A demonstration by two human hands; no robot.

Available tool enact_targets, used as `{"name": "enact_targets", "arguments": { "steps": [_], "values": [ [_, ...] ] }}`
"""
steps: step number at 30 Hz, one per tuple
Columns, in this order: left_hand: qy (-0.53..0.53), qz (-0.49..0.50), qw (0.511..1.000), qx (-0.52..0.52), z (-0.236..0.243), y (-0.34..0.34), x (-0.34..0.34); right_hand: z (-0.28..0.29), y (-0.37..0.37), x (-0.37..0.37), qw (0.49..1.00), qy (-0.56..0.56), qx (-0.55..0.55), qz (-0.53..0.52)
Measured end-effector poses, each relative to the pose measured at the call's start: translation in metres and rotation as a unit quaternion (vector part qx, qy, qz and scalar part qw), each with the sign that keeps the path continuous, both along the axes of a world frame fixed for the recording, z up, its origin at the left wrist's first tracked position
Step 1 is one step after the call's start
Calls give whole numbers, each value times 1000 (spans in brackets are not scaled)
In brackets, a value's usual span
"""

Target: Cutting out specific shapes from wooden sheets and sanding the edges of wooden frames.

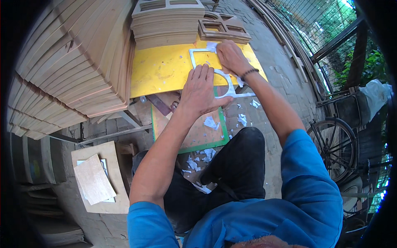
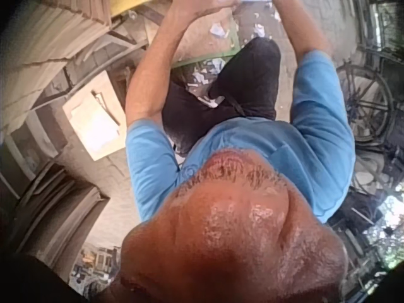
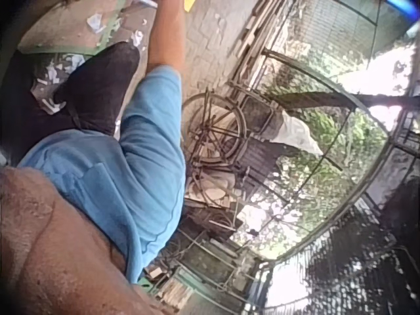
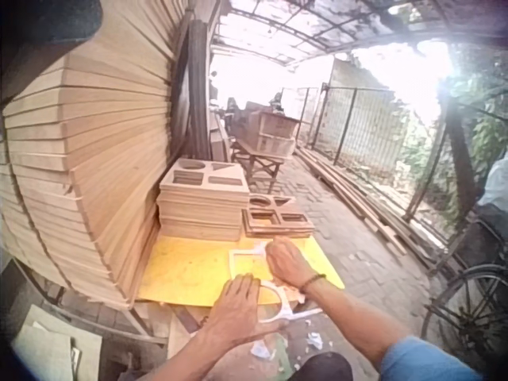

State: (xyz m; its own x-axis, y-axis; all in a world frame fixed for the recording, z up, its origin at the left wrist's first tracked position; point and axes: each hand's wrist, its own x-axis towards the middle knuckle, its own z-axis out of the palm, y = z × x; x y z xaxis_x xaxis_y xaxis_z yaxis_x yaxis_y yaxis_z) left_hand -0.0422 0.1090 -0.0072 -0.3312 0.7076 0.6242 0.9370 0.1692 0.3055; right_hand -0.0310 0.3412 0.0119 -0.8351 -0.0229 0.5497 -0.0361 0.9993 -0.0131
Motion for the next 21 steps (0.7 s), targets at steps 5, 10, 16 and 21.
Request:
{"name": "enact_targets", "arguments": {
  "steps": [5,10,16,21],
  "values": [
    [-14,10,1000,-13,-2,0,4,-9,-3,-5,999,9,-15,-41],
    [-24,6,998,-59,7,-7,2,6,-22,8,999,-40,-7,16],
    [-1,26,1000,14,0,1,5,-7,1,-16,997,32,-19,-69],
    [-52,14,996,-68,12,-9,1,5,-34,4,999,-11,-33,36]
  ]
}}
